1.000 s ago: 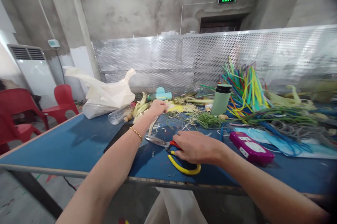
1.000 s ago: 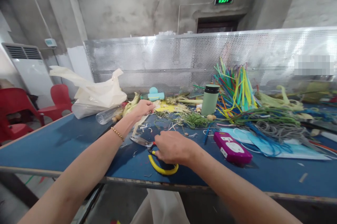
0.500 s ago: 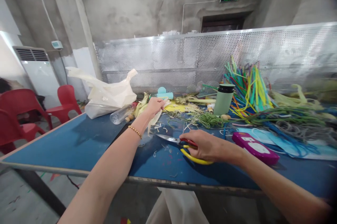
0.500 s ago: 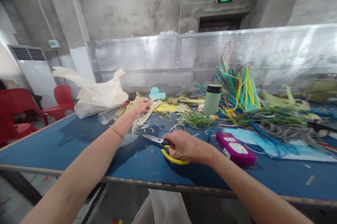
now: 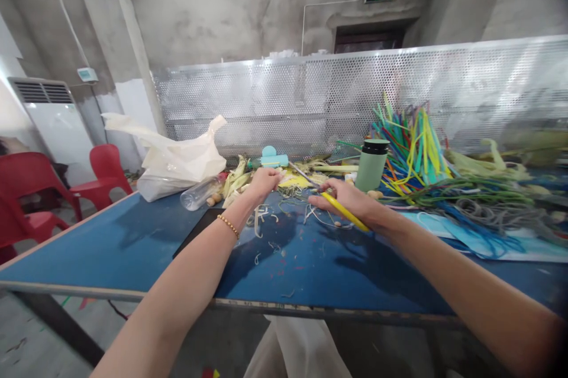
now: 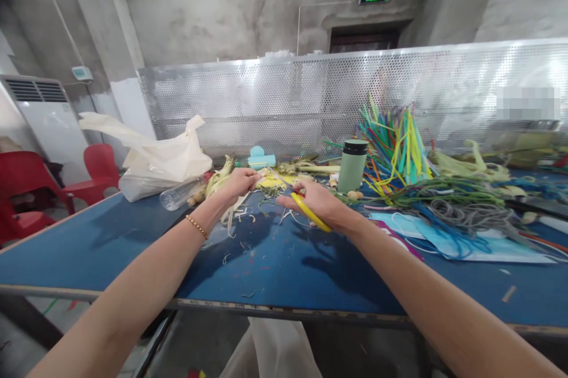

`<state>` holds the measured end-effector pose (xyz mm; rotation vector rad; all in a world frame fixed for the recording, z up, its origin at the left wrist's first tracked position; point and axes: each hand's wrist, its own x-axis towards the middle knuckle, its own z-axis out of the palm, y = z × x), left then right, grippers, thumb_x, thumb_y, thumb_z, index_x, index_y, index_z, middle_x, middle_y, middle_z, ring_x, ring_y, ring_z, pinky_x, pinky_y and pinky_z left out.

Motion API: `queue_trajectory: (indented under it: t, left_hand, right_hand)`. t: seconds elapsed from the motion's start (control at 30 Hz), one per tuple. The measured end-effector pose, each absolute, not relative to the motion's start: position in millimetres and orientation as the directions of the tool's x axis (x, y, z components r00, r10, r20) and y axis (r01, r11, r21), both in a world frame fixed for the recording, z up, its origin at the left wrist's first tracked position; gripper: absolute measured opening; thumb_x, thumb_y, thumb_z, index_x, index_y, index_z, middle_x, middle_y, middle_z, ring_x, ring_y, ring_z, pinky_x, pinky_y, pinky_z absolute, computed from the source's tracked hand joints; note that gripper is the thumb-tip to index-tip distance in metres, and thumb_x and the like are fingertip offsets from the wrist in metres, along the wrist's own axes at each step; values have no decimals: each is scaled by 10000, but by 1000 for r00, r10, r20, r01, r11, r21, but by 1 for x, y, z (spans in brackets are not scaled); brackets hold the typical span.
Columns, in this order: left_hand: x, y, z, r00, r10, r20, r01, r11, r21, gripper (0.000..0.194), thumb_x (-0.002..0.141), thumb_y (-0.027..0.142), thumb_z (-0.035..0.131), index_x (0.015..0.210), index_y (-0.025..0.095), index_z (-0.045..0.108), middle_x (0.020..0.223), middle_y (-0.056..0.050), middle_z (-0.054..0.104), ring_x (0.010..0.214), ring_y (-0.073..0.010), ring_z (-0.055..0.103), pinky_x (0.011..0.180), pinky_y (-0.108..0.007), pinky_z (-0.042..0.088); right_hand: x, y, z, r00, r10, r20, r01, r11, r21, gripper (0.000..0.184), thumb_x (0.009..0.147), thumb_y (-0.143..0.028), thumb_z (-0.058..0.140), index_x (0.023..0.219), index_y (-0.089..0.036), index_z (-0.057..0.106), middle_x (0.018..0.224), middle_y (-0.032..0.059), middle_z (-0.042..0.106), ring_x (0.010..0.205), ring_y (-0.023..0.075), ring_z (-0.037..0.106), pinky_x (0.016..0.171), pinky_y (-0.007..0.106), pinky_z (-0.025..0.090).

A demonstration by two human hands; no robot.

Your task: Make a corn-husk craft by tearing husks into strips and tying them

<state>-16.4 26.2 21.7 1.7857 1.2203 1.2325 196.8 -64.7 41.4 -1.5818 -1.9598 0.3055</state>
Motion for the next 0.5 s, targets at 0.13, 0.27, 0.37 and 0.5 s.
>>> queue_trajectory:
  t: [0.13, 0.27, 0.37, 0.5]
  left_hand:
    - [-12, 29, 18, 126, 908, 399, 431, -412, 803, 358, 829, 257, 556, 492, 169, 473, 409, 37, 403, 436, -81, 307, 485, -246, 199]
    - [-12, 32, 18, 83, 918, 387, 478, -377, 793, 354, 829, 251, 544, 490, 176, 473, 404, 33, 389, 459, -100, 342, 503, -252, 220]
    - [-9, 29, 21, 65, 913, 403, 464, -385, 798, 329, 821, 257, 557, 510, 173, 493, 409, 36, 390, 469, -100, 347, 504, -250, 228]
    - [-4, 23, 23, 108, 906, 409, 388, -418, 822, 242, 828, 264, 549, 609, 164, 574, 411, 47, 401, 443, -93, 352, 482, -238, 243]
  right_hand:
    - [181, -47, 27, -134, 941, 312, 825, 280, -491, 541, 705, -687, 664, 895, -180, 657, 708, 56, 659, 675, 211, 616, 575, 297, 449]
    - [181, -42, 18, -109, 935, 338, 795, 286, -534, 540, 721, -703, 634, 888, -191, 658, 631, 37, 631, 617, 200, 596, 541, 293, 430]
    - [186, -41, 17, -71, 935, 346, 783, 267, -562, 545, 742, -714, 600, 889, -191, 646, 620, 33, 618, 611, 199, 589, 539, 293, 426]
    - [188, -41, 16, -92, 926, 365, 804, 286, -521, 546, 740, -703, 601, 902, -182, 640, 669, 32, 622, 641, 196, 580, 575, 295, 427]
